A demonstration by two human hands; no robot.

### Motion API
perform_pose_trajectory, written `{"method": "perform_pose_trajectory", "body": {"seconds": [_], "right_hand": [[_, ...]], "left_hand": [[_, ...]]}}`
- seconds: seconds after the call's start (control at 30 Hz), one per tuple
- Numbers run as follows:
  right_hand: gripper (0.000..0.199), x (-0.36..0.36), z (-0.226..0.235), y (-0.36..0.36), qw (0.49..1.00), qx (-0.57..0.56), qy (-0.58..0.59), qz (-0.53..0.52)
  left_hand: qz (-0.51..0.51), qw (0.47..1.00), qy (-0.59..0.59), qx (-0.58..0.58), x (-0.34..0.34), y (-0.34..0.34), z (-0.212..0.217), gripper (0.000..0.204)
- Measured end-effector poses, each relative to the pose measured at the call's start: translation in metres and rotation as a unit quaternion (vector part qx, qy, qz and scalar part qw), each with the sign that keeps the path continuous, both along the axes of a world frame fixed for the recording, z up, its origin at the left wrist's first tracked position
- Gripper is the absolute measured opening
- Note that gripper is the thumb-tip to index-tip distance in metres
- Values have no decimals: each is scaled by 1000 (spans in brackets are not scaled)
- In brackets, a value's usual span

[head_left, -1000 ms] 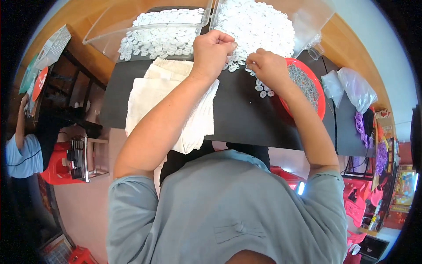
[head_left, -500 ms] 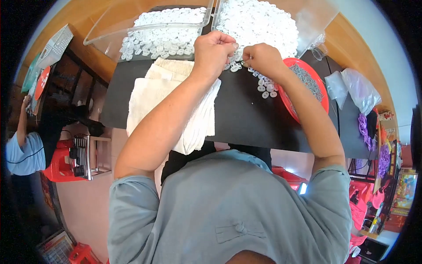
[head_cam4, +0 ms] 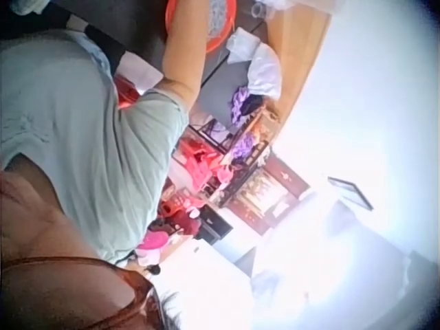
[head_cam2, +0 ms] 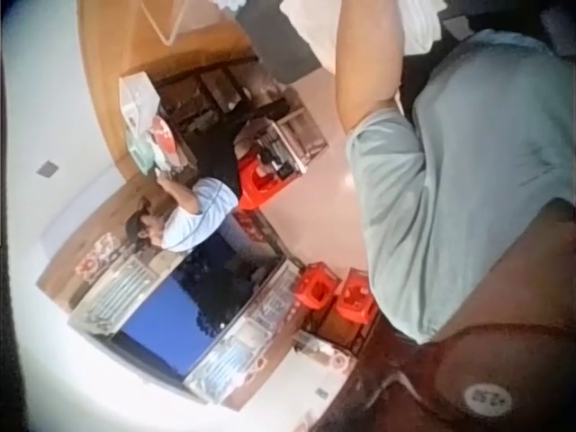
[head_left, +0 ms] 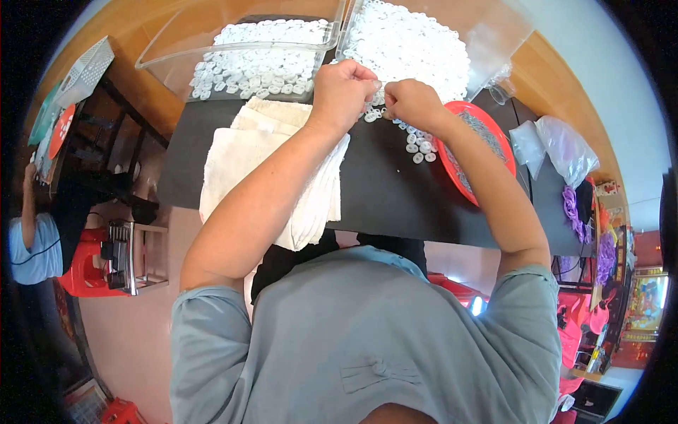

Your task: Assembling small white plastic components by inserting grey pins into them.

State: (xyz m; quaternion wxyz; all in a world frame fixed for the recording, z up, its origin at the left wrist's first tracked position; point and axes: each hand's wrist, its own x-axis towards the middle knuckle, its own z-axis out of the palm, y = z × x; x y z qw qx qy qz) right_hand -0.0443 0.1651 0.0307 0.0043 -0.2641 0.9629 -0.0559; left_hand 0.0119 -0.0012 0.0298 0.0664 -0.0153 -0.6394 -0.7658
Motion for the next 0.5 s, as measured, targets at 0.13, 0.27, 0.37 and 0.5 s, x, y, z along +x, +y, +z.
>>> {"method": "perform_pose_trajectory", "body": {"seconds": [0.13,0.27,0.37,0.5], "right_hand": [[15,5,5,12,995,-95,0,-2],[14,25,34,16,888,-419,-180,-65],[12,41,28,15,826,-521,-201,-73],[11,59,23,13,796,-570,-197,-57]], "left_hand": [[-28,999,-10,-30,-2,1,-4,10],[-133,989,-46,44,-1,0,-2,21],[-199,973,-51,108,3,4,0,20],[-268,945,-93,161,4,-2,1,19]]}}
